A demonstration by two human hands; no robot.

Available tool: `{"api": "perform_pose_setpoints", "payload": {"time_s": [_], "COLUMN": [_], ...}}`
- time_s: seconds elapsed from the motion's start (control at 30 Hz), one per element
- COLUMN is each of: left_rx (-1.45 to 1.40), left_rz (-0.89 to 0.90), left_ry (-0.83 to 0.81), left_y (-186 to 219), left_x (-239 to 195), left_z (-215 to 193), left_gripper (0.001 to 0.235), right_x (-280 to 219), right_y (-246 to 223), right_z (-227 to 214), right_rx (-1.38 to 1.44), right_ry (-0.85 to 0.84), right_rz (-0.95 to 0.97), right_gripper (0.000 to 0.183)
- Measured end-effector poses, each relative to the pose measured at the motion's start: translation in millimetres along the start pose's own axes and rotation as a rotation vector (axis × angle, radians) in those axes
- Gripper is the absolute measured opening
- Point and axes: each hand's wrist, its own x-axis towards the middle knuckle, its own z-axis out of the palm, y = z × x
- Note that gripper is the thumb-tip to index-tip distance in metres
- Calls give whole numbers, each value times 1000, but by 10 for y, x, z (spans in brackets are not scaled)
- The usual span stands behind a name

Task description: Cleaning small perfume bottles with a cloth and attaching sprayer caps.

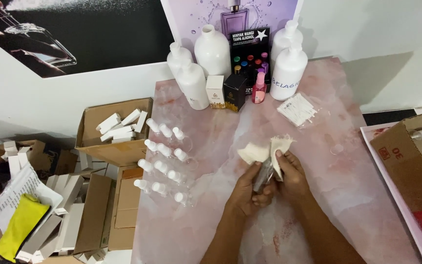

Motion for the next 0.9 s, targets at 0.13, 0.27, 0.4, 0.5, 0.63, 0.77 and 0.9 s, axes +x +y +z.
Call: {"api": "perform_pose_setpoints", "payload": {"time_s": [0.13, 0.27, 0.4, 0.5, 0.63, 0.77, 0.9], "left_rx": [116, 373, 784, 823, 844, 592, 540], "left_rz": [84, 306, 632, 850, 951, 819, 808], "left_ry": [-113, -11, 205, 316, 395, 515, 395], "left_y": [-95, -199, -289, -341, -247, -128, -39], "left_x": [99, 187, 229, 311, 323, 143, -44], "left_z": [-37, -50, -88, -115, -265, -131, 97], "left_gripper": [55, 55, 44, 34, 39, 52, 69], "right_x": [31, -71, -36, -141, -194, -203, -202], "right_y": [155, -74, -1, -126, -41, 90, -9], "right_z": [-308, 2, -87, 246, 369, 357, 334], "right_rx": [-17, -178, -839, -879, -893, -773, -718], "right_ry": [67, 133, 87, 188, -4, -261, -293], "right_rz": [72, -19, -445, -123, -191, -236, -126], "right_gripper": [36, 42, 39, 44, 33, 29, 32]}}
